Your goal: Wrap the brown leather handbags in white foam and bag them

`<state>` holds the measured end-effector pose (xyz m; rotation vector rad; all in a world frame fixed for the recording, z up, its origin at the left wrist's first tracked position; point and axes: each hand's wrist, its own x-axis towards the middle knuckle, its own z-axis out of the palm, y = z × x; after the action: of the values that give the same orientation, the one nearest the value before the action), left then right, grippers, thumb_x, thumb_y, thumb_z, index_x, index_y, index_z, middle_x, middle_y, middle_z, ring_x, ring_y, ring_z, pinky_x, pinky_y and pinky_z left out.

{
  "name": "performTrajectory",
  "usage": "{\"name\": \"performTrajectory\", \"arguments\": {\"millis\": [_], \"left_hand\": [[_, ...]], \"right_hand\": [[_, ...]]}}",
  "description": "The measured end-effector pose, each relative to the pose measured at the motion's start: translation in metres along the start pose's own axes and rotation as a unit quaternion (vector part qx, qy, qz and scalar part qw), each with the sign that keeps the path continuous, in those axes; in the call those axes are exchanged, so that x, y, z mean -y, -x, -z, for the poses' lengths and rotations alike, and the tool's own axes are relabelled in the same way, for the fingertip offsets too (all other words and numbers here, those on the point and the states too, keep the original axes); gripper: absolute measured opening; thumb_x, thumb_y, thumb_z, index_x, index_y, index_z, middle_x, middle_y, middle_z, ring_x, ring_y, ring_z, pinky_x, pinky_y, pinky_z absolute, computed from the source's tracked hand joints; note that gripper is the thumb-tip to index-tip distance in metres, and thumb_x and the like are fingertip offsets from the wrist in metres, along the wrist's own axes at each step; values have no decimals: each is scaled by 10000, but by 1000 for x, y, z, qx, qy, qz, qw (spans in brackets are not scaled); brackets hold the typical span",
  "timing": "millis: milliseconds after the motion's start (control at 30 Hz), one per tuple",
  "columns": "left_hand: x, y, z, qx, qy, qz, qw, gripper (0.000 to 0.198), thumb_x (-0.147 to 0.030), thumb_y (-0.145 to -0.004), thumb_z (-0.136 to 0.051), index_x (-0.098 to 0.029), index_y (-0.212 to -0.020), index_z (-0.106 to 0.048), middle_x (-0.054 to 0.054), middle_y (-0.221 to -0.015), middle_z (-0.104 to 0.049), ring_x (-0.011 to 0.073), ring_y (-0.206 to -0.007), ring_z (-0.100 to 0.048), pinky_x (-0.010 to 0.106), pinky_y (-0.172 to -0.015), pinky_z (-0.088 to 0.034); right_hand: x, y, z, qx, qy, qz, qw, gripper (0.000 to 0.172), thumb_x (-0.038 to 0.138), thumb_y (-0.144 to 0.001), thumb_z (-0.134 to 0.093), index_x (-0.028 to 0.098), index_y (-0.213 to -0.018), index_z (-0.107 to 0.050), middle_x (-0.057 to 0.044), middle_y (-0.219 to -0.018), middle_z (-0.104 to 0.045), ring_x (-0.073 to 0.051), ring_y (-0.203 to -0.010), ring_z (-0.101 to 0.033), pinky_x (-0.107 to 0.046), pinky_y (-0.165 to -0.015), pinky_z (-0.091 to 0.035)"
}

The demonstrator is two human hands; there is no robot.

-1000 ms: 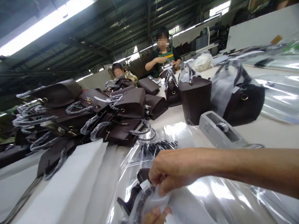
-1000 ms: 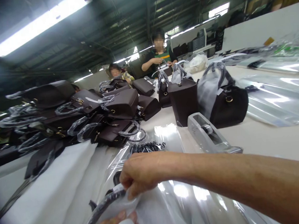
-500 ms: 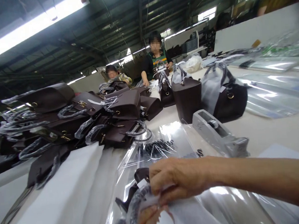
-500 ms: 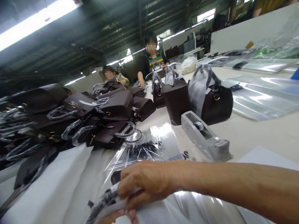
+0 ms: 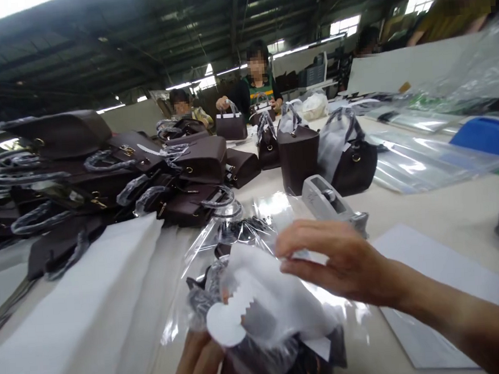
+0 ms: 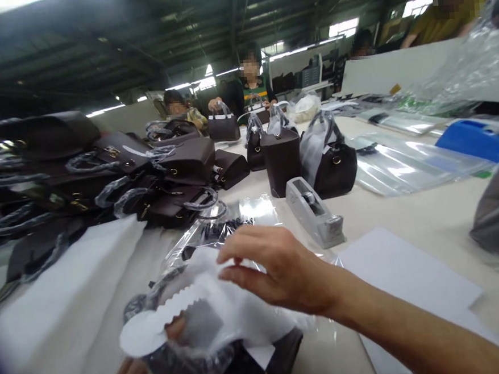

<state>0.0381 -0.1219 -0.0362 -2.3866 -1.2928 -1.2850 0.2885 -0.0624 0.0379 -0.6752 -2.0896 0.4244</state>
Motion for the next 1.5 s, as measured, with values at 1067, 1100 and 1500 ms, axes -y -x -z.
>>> {"name": "performTrajectory", "arguments": {"millis": [1067, 1100, 1500], "left_hand": [[-56, 27, -8, -158, 95, 56, 981, 143, -239, -728, -553, -143, -830, -584, 85, -849, -656, 213, -854, -607, 352, -751, -516], [-56, 28, -8, -161, 87, 50, 982, 170, -285, -758, -543, -144, -848, -575, 88, -852, -658, 214, -860, -614, 353, -747, -520], [-61, 48, -17, -121, 32, -10, 992, 339, -111, -694, -605, -116, -1022, -521, 135, -990, -626, 287, -1090, -549, 390, -799, -527]], "right_hand": [[21, 70, -31, 44, 235, 18, 971, 287, 187, -807, -542, 208, -1089, -496, -73, -987, -604, -183, -928, -617, -273, -810, -529], [24, 70, -30, 47, 248, 7, 968, 305, 205, -803, -547, 202, -1102, -484, -82, -1008, -596, -192, -941, -614, -285, -811, -530], [30, 60, -25, 103, 300, 100, 943, 271, 80, -824, -478, 157, -1084, -465, -90, -952, -645, -153, -869, -632, -248, -704, -530]]}}
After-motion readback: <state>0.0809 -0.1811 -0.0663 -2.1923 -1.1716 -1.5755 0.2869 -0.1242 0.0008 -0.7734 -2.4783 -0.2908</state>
